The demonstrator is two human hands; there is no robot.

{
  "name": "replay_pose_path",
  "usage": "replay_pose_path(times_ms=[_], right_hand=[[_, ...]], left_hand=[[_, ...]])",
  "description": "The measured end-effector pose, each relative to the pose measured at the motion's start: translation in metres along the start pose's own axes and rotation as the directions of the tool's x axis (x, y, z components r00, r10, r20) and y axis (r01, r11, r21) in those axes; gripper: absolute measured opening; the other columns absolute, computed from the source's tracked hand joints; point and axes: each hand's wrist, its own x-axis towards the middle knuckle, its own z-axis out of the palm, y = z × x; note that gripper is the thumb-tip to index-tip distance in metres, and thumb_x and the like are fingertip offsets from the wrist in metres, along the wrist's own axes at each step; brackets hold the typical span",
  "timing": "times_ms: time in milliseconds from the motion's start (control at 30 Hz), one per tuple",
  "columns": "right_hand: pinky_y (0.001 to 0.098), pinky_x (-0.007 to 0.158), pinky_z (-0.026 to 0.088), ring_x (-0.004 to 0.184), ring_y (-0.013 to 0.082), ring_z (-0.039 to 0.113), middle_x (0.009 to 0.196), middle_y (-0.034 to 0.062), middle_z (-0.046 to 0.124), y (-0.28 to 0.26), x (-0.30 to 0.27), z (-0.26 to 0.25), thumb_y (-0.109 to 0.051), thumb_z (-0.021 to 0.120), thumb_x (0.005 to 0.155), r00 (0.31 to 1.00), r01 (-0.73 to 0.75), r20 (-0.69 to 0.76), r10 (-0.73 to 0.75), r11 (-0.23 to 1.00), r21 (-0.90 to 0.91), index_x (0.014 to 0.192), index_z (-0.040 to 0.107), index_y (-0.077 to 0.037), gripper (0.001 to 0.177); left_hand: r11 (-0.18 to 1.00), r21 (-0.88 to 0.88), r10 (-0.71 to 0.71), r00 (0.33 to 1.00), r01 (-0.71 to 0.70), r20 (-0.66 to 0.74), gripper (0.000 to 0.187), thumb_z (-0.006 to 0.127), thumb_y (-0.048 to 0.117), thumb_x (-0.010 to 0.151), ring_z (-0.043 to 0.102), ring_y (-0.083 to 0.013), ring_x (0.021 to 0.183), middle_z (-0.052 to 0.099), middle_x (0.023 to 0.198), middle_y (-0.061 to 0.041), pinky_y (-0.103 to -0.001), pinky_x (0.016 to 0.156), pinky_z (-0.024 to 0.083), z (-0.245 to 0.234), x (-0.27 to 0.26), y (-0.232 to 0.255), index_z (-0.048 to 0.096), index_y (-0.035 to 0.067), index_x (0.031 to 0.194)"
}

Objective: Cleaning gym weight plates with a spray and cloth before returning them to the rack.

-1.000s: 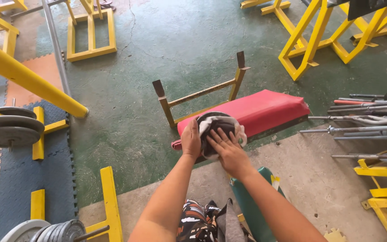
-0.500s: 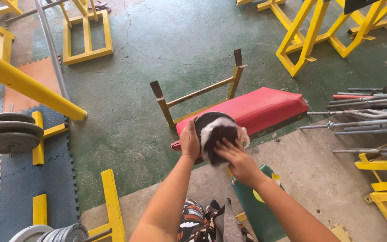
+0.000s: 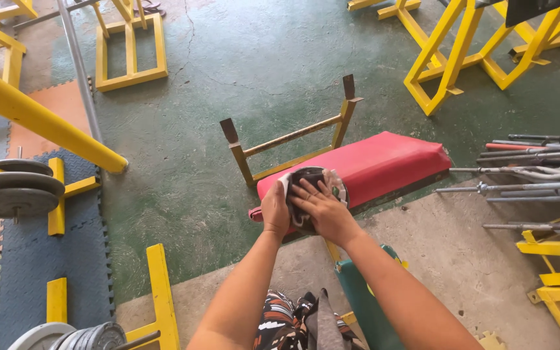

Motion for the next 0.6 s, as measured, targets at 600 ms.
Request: replay_pose_path(times_ms=[600], right_hand=[[0.0481, 0.124, 0.032, 0.149, 0.0345, 0.045, 0.153, 0.0120, 0.056, 0.048, -0.033, -0.082, 0.004, 0.055, 0.089, 0.781, -0.473, -0.480, 0.399, 0.880, -0.038, 0.146, 0.058, -0.008, 0.059]], left_hand=[[0.969, 0.154, 0.191, 0.981, -0.194, 0.032, 0.038, 0.065, 0.019, 0.094, 0.073, -0.0262, 0.108, 0.076, 0.117, -0.016, -0.035, 0.096, 0.054, -0.004, -0.012, 0.046, 0.067, 0.006, 0.130]])
